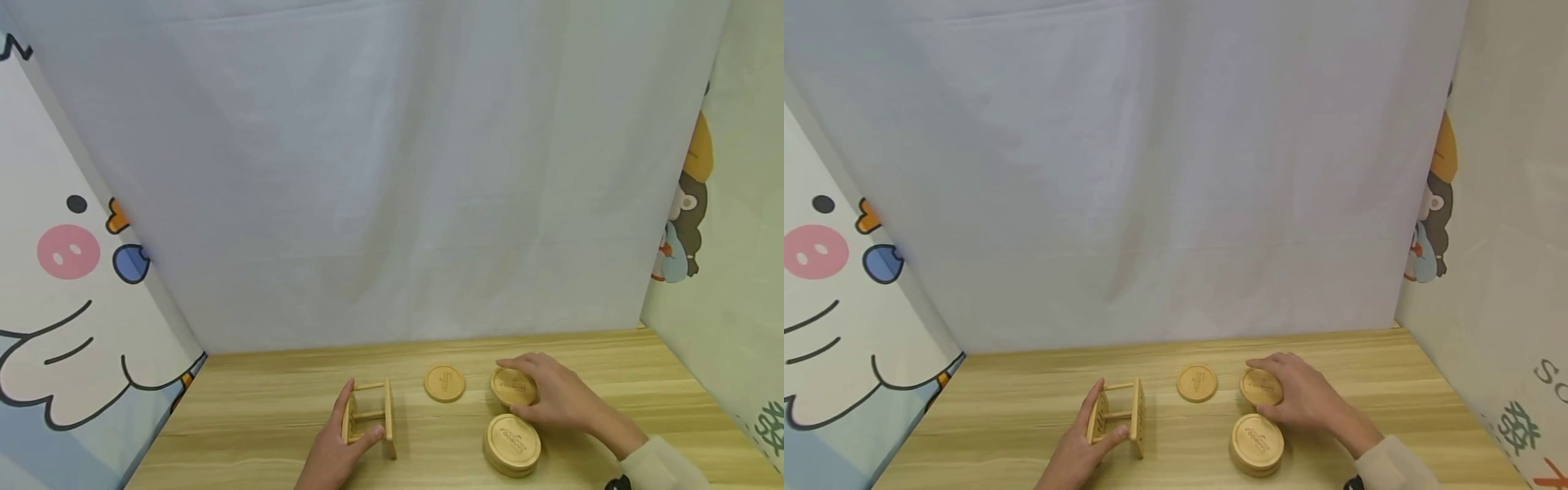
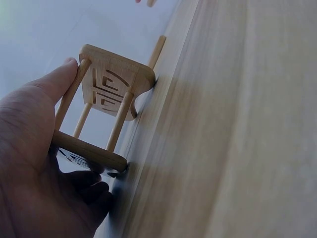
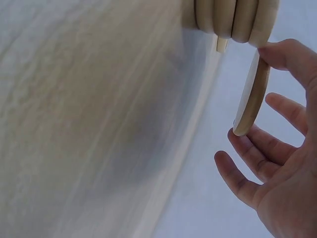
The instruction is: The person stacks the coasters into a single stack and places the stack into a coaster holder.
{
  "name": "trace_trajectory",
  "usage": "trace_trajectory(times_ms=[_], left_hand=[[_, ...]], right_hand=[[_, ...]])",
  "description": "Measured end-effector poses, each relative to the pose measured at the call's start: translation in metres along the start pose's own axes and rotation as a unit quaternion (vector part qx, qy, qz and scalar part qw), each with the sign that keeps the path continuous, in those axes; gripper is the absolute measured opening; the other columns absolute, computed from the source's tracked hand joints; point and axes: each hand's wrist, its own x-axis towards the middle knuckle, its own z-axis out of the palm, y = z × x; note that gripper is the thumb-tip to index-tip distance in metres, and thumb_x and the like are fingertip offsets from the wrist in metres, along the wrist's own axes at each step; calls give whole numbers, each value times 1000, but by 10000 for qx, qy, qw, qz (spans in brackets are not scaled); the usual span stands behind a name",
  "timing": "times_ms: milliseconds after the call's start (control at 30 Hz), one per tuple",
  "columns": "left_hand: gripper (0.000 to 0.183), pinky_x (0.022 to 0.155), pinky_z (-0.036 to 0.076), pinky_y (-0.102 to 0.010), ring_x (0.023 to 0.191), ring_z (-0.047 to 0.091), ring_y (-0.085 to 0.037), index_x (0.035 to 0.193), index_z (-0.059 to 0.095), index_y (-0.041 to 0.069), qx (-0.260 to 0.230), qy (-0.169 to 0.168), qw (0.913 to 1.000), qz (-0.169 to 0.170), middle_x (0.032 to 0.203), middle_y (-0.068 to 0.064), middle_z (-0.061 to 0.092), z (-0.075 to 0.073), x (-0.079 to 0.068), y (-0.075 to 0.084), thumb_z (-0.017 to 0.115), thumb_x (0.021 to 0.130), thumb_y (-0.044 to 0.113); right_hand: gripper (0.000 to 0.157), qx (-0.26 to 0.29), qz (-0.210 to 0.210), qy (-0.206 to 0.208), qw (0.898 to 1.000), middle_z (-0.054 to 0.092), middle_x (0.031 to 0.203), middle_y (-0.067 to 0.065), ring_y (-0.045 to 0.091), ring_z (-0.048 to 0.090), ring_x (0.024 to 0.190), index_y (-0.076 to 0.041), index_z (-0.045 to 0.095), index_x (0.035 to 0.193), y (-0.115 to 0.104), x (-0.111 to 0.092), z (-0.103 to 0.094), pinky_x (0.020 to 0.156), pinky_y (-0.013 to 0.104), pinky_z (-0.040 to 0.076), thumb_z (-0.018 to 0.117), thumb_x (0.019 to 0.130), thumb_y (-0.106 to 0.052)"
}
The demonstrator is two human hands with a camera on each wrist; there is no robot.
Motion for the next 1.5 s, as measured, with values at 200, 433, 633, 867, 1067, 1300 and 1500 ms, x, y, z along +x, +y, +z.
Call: trace_trajectory(times_ms=[200, 433, 633, 867, 1067, 1300, 1500], left_hand=[[106, 100, 51, -79, 134, 59, -65, 178, 25, 32, -19, -41, 10000, -63, 163, -39, 47, 1, 1, -1, 83, 95, 63], [106, 101, 52, -79, 133, 60, -64, 178, 26, 32, 23, -10, 10000, -17, 160, -39, 51, 1, 0, -2, 83, 94, 63], [106, 101, 51, -80, 133, 59, -65, 178, 27, 31, 47, 13, 10000, -4, 160, -40, 50, 2, -1, 0, 83, 94, 64], [106, 100, 50, -81, 134, 58, -66, 178, 26, 30, 57, 13, 10000, 16, 162, -40, 47, 1, -1, 1, 83, 95, 63], [105, 101, 50, -81, 136, 56, -67, 178, 26, 30, 93, 25, 9999, 54, 164, -39, 46, 1, -1, 0, 83, 95, 62], [105, 101, 50, -81, 135, 56, -67, 178, 25, 30, 113, 19, 9999, 43, 164, -39, 46, 0, 0, 0, 82, 96, 62], [106, 101, 50, -81, 136, 56, -67, 178, 25, 30, 94, 13, 10000, 30, 165, -38, 45, 1, 0, -1, 83, 95, 61]], right_hand=[[67, -7, -41, -27, 10000, 72, 138, 14, 42, 68, 124, -12, 71, 148, -2, -2, -1, 98, 63, 60, 95, 87, -28], [68, 26, -100, 15, 9999, 72, 137, 12, 39, 68, 123, -12, 71, 148, -4, -4, -1, 96, 62, 60, 95, 86, -28], [69, -36, -148, 127, 9998, 72, 135, 10, 37, 69, 123, -15, 72, 147, -8, -7, 1, 96, 60, 61, 97, 83, -29], [70, -220, -370, 295, 9986, 73, 133, 5, 33, 70, 121, -15, 73, 145, -12, -12, 3, 96, 57, 62, 98, 81, -28], [71, -240, -436, 347, 9982, 72, 131, 0, 29, 70, 120, -18, 73, 147, -14, -15, 3, 95, 55, 62, 98, 81, -27], [71, -237, -543, 370, 9976, 72, 131, 0, 28, 70, 118, -19, 73, 147, -19, -20, 4, 93, 54, 62, 98, 82, -29], [71, -224, -634, 357, 9971, 71, 131, -2, 27, 69, 117, -20, 72, 147, -22, -23, 3, 91, 53, 62, 97, 82, -30]])
